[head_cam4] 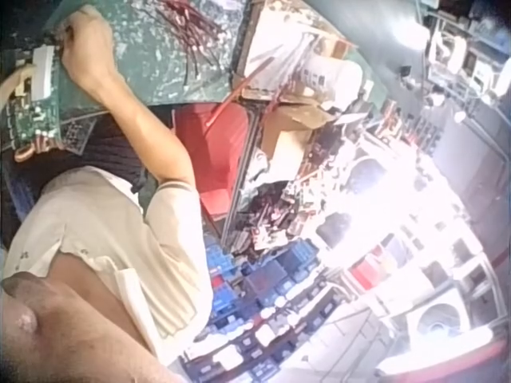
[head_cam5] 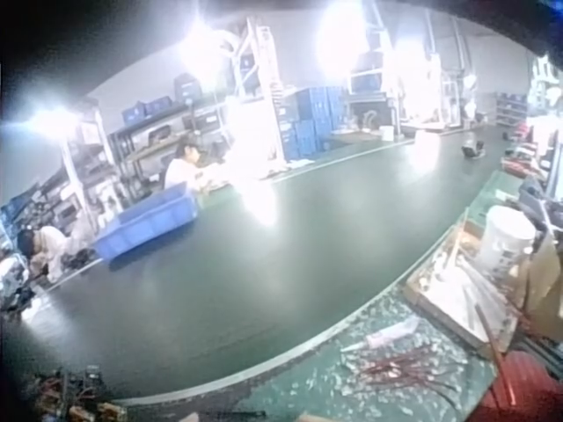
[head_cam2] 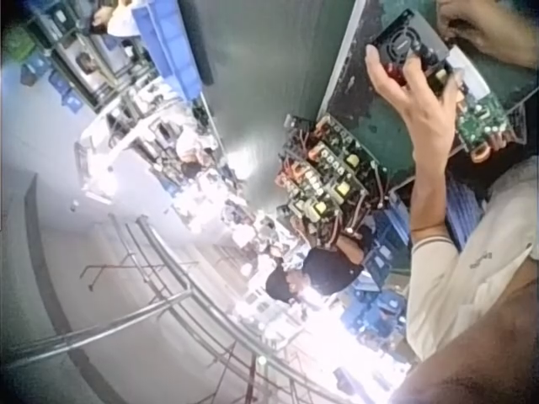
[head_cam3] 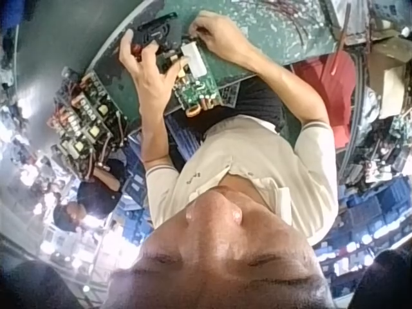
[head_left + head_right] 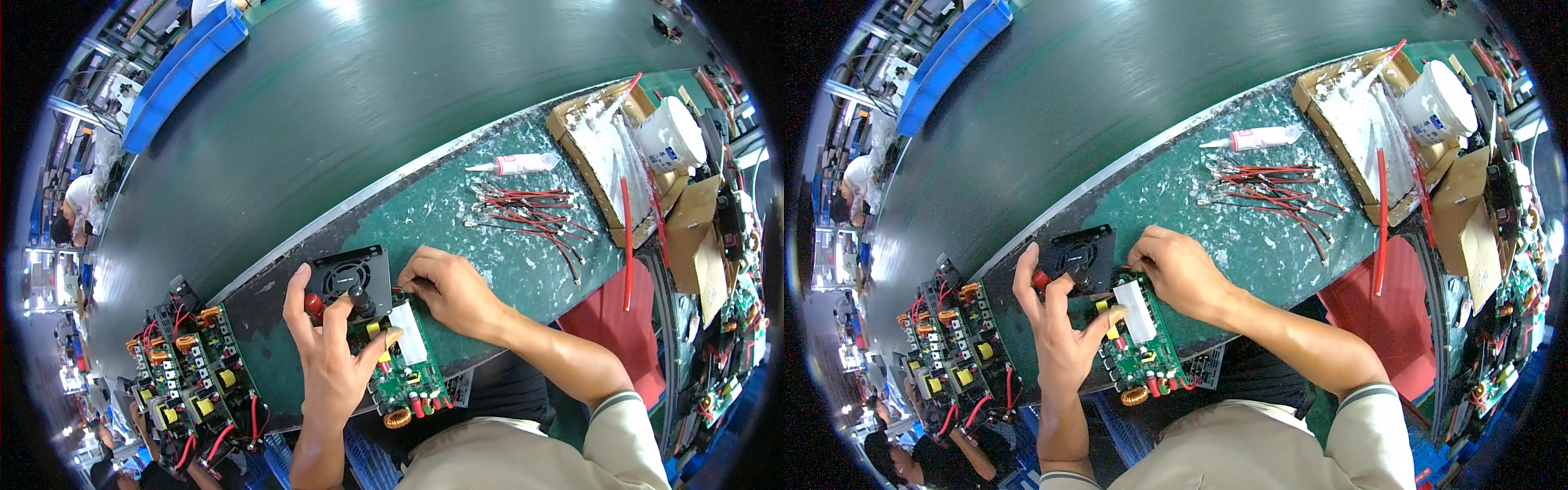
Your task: Assembling and wiring electronic components onto circuit boards on a production line.
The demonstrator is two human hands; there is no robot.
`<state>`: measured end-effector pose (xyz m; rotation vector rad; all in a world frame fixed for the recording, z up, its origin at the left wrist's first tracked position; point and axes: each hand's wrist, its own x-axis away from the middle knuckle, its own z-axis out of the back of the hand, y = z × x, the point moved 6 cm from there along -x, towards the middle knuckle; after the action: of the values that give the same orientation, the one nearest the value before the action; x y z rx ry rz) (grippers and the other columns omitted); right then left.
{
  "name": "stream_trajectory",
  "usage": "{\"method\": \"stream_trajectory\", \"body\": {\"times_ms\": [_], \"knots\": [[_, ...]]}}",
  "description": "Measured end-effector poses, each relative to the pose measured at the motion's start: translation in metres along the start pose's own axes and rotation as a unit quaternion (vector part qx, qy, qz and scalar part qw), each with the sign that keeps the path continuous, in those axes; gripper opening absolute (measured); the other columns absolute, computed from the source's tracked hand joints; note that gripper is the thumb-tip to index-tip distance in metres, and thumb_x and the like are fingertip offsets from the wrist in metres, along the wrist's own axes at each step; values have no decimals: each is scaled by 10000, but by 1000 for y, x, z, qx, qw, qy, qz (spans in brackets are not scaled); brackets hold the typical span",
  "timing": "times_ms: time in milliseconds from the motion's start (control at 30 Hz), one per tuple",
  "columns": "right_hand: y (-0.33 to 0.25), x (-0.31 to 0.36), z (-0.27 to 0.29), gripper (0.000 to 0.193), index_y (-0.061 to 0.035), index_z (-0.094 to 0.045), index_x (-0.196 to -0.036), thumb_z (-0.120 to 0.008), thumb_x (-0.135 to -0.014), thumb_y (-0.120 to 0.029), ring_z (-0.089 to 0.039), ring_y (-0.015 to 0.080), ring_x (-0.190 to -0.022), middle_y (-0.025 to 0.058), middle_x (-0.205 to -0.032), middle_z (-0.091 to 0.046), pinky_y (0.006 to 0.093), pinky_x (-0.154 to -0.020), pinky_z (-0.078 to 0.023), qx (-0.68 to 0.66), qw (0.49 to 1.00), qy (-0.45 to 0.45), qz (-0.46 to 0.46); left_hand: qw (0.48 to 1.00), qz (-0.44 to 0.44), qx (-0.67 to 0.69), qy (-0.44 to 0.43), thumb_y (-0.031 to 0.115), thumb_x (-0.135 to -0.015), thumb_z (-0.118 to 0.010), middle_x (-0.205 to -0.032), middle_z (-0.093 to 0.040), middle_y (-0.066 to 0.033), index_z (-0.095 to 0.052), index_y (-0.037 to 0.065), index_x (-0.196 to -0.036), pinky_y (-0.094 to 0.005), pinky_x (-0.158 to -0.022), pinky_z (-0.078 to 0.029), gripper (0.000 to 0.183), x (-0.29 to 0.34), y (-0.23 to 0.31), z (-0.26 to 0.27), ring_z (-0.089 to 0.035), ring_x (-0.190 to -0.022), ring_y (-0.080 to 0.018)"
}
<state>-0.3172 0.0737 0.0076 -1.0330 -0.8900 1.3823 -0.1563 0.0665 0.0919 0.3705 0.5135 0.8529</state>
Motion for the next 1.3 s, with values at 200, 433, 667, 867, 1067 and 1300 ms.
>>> {"method": "stream_trajectory", "body": {"times_ms": [200, 433, 667, 867, 1067, 1300], "knots": [[-3, 2, -1, 96, 3, -652, -909, -655, -824, 50, -640, 356, -835, 155, -902, -622, 406, -696, -519, 42, 999, -5, 27, 1000, 18, -6, -1, 124, -658, -888, -1496, -250, -250, -539, 27, -1171, -470, -956, -443, 628, 3, -2, -1, -476, -1208, -391], [-6, 1, 2, 119, 3, -642, -923, -658, -815, 51, -630, 368, -847, 159, -897, -616, 418, -707, -514, 55, 998, -23, 37, 1000, -2, -4, -4, 111, -702, -877, -1487, -217, -250, -545, 12, -1202, -432, -832, -545, 608, 0, -1, 0, -574, -1089, -339], [-16, -2, 1, 109, -6, -640, -927, -665, -822, -4, -623, 378, -838, 164, -892, -609, 434, -715, -512, 101, 992, -47, 66, 1000, 12, 4, -10, 145, -687, -887, -1487, -233, -254, -550, 21, -1192, -451, -900, -508, 619, -1, -4, 1, -536, -1157, -374], [-7, -18, 5, 91, 15, -661, -897, -655, -807, 12, -648, 375, -830, 184, -857, -660, 423, -731, -523, 67, 992, -99, 44, 1000, -4, -25, -18, 201, -681, -888, -1479, -270, -263, -562, 31, -1200, -504, -1026, -397, 635, 0, -8, -2, -385, -1304, -432], [-4, -18, 4, 104, 7, -681, -883, -640, -788, 16, -658, 386, -835, 204, -854, -671, 431, -736, -524, 72, 991, -110, 26, 1000, 6, 4, -2, 203, -695, -884, -1478, -264, -260, -560, 35, -1222, -495, -1019, -395, 641, 8, -7, -4, -395, -1283, -440], [-6, -5, 1, 112, 0, -673, -904, -658, -802, 44, -654, 334, -826, 151, -875, -637, 383, -724, -523, 49, 998, -31, 4, 1000, 19, -11, 1, 183, -670, -896, -1495, -247, -259, -532, 39, -1162, -523, -1041, -390, 628, 11, -10, -5, -358, -1337, -452]]}}
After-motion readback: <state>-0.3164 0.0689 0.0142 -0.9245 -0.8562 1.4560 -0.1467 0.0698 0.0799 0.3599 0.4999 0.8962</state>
